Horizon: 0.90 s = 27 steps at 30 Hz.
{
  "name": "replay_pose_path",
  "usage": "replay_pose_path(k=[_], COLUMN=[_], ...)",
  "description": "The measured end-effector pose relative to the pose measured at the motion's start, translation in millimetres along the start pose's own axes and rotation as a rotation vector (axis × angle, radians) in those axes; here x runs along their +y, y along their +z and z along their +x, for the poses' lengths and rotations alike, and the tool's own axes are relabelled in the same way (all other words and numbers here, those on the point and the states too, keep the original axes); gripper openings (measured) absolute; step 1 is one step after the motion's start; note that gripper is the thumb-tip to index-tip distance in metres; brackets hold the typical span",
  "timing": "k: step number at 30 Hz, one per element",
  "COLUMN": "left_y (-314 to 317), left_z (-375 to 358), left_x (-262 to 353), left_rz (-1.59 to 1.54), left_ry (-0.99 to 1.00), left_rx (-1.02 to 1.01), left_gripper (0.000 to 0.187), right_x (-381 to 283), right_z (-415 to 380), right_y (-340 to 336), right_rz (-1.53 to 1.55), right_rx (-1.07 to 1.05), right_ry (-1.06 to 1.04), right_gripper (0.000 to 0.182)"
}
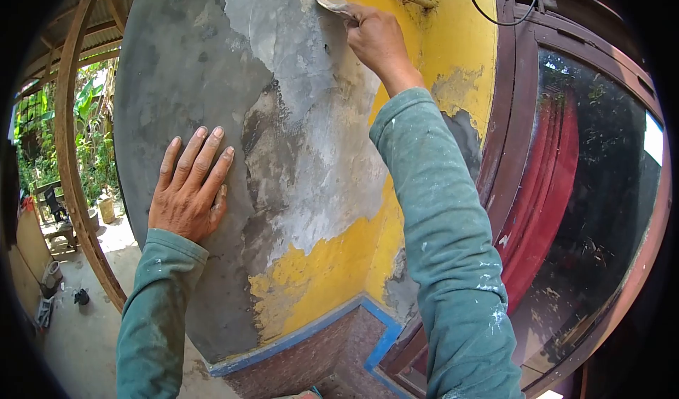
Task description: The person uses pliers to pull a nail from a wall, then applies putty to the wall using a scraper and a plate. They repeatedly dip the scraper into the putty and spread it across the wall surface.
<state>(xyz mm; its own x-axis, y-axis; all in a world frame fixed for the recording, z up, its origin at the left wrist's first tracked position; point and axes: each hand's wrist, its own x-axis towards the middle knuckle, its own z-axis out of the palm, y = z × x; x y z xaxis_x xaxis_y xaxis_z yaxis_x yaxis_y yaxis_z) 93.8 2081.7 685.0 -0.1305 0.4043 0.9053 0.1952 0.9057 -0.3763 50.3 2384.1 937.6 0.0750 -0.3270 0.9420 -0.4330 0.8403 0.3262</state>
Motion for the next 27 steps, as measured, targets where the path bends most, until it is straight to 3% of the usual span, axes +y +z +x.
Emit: replay_pose_path(k=[11,14,16,19,21,23,24,27], left_y=[4,3,1,-2,-1,-3,-4,-2], left_z=[1,2,1,2,2,1,1,1], left_x=[1,0,0,-2,-2,-2,-2,-2], left_rz=[0.059,0.072,0.097,0.103,0.054,0.000,0.006,0.020], left_ry=[-0.003,0.006,0.015,0.035,0.033,0.027,0.026,0.027], left_rx=[0.025,0.020,0.017,-0.013,-0.001,-0.010,-0.010,-0.012], left_gripper=[0.056,0.057,0.058,0.061,0.060,0.058,0.058,0.058], right_x=[-59,-75,-80,-64,-30,18,46,45], right_z=[-122,-156,-171,-159,-128,-92,-81,-57], right_y=[23,8,-15,-42,-41,-38,-27,-11], right_rz=[-0.034,-0.027,-0.010,0.202,0.191,0.090,0.042,0.003], right_rx=[0.025,-0.044,-0.266,-0.256,-0.037,0.009,-0.002,-0.031], right_ry=[0.108,0.076,0.064,0.196,0.412,0.568,0.582,0.622], right_gripper=[0.021,0.022,0.025,0.028,0.027,0.028,0.028,0.030])
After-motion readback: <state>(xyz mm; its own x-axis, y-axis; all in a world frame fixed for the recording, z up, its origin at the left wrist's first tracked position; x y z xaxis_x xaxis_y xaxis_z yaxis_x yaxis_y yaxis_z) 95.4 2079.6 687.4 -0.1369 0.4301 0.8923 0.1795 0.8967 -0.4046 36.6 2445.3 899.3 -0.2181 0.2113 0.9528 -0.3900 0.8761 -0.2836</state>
